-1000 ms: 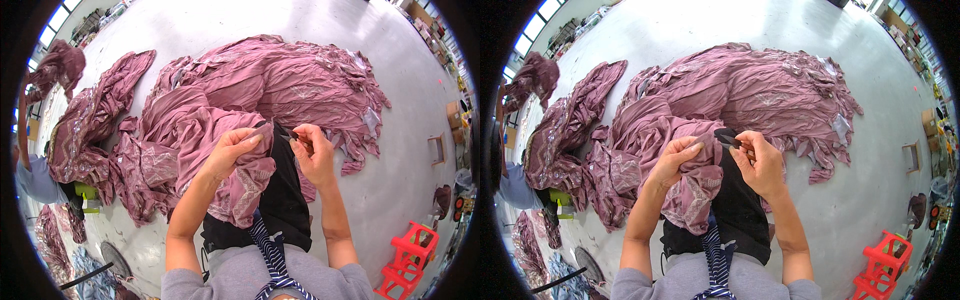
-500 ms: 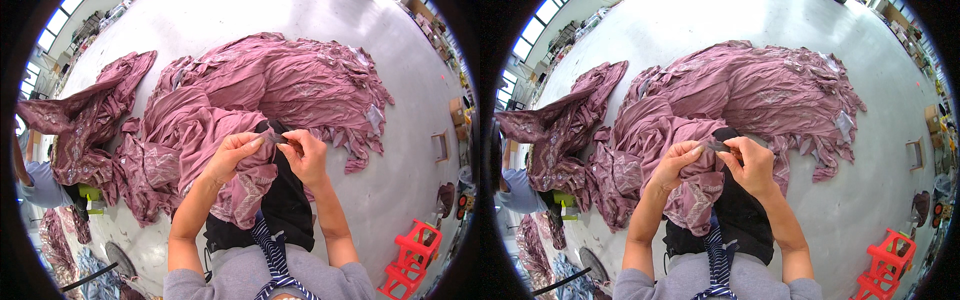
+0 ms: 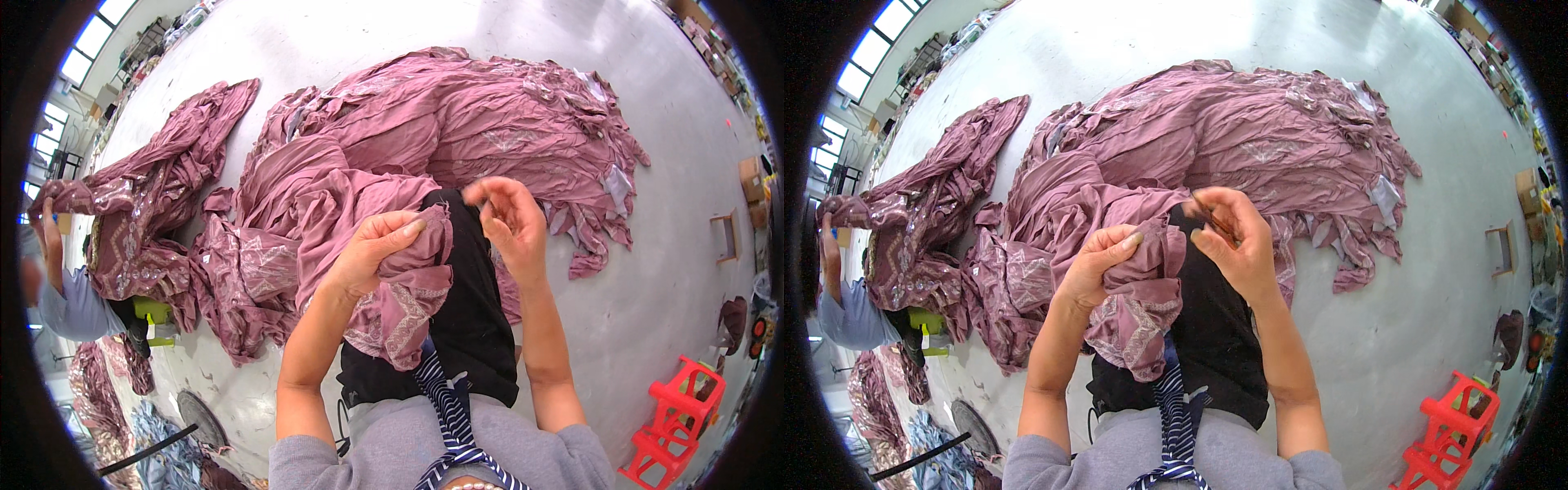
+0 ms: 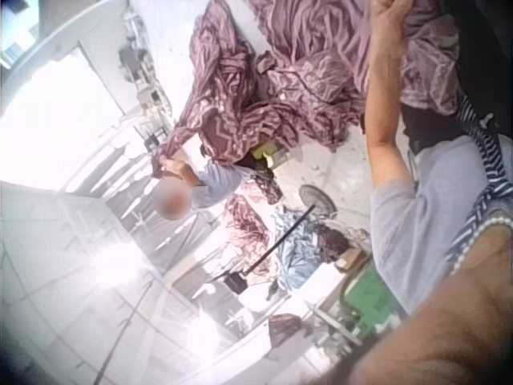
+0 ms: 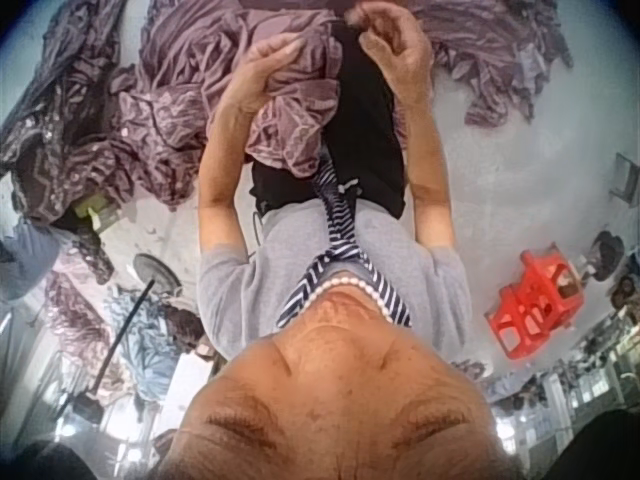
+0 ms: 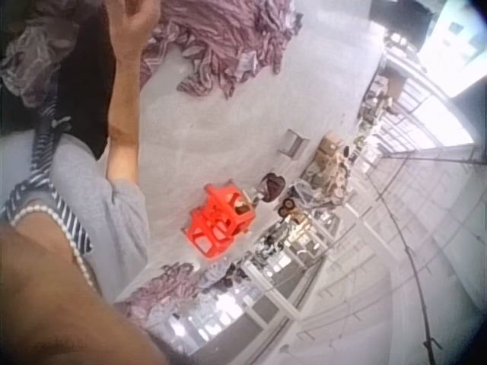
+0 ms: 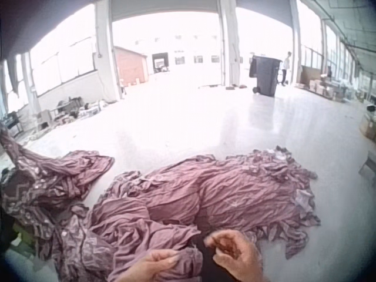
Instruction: The person sits on the floor and repeatedly picks up pieces of pink fabric from a large pile. Using small scissors, they trim loose threads and cut off tags from the fabric pieces, then place them back onto the pile.
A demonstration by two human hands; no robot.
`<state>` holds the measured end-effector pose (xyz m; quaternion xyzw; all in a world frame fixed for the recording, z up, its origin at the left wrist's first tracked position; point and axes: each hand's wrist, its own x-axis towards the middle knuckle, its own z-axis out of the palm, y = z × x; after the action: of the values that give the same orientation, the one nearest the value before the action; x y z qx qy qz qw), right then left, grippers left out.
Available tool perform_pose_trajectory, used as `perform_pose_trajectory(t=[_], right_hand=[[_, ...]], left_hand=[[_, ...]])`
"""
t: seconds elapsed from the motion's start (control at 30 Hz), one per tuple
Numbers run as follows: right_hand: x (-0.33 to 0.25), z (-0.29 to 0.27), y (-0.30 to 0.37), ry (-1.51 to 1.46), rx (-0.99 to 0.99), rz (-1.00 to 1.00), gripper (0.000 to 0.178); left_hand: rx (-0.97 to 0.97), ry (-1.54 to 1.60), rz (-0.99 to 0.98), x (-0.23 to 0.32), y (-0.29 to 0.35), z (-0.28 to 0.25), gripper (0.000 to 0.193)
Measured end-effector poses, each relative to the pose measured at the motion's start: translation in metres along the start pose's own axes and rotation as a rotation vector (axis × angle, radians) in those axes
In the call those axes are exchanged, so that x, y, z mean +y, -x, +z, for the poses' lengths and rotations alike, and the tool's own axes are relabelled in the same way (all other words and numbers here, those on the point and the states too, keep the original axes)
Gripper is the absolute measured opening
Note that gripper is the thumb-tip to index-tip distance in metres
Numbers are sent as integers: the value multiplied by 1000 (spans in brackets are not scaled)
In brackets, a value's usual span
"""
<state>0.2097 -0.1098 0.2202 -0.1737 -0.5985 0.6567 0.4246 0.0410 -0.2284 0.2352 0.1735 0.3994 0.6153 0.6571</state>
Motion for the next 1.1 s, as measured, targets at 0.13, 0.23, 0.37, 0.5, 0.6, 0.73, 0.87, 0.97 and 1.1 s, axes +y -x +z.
perform_pose_trajectory(t=[0.13,0.23,0.37,0.5,0.6,0.73,0.87,0.97,1.1], right_hand=[[-2,-6,-22,-134,-461,201,36],[13,-9,-23,-31,-490,253,23],[9,-7,-14,-14,-353,222,8],[10,7,-15,-71,-307,27,14],[13,11,-25,-136,-469,112,33],[27,12,-23,-22,-522,253,34],[27,5,-14,-4,-366,261,17],[12,13,-13,-5,-243,180,10],[2,9,-10,341,-195,-59,15]], left_hand=[[-28,-105,-35,5,5,-3,13],[-62,-195,-38,13,10,-9,15],[-33,-405,8,19,17,-22,15],[-116,-571,140,18,14,-29,17],[-202,-590,173,13,11,-30,21],[-18,-525,294,9,14,-18,17],[84,-377,307,12,13,-29,15],[11,-405,272,11,15,-28,10],[229,-899,387,17,23,-9,13]])
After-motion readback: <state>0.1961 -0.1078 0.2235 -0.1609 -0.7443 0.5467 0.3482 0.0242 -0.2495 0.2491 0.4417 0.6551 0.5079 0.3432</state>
